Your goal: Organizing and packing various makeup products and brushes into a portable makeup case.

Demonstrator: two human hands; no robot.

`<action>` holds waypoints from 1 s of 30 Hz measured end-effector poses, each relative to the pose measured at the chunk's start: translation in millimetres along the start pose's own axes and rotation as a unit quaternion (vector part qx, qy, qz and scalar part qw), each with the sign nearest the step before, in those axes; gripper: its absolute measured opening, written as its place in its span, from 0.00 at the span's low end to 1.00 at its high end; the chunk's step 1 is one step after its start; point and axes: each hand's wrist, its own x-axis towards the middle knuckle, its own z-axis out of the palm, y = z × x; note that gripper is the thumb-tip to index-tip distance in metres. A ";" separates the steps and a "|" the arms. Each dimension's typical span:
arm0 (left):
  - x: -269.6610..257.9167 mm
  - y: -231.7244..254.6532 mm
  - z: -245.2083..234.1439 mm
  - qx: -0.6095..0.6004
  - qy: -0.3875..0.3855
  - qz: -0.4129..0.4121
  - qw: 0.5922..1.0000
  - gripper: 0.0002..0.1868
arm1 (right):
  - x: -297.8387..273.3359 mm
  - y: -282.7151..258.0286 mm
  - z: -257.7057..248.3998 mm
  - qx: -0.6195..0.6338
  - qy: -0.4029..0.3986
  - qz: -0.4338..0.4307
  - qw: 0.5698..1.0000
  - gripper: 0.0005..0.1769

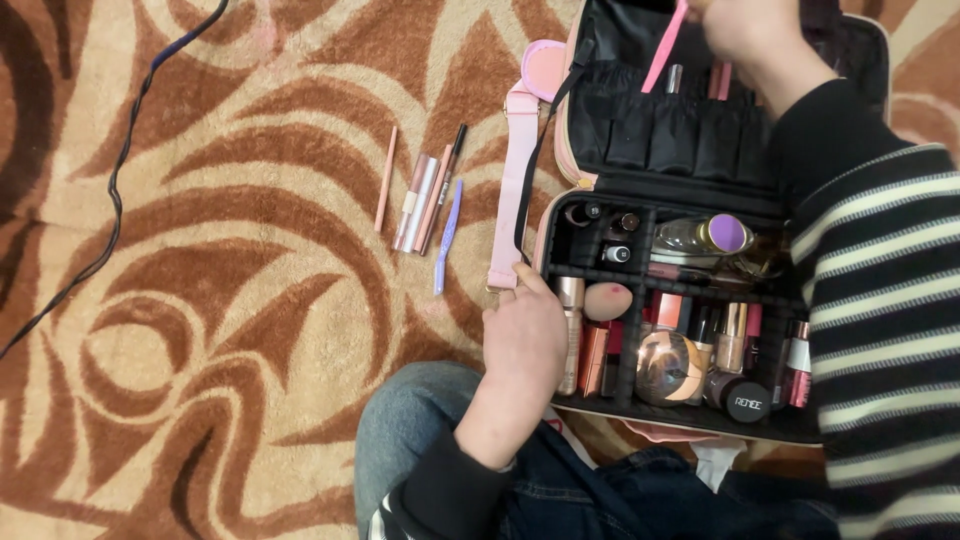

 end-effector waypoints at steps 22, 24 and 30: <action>12.6 -1.4 56.2 -0.025 0.106 0.024 0.994 0.22 | -203.0 -236.2 191.5 -0.108 -0.161 -0.549 0.813 0.11; 13.9 -2.0 48.2 -0.024 0.089 0.023 0.996 0.22 | -202.5 -239.9 176.8 -0.100 -0.144 -0.566 0.805 0.11; 2.0 0.8 20.9 -0.010 0.092 0.001 0.996 0.31 | -123.3 -279.9 38.3 0.068 -0.109 -0.364 0.922 0.08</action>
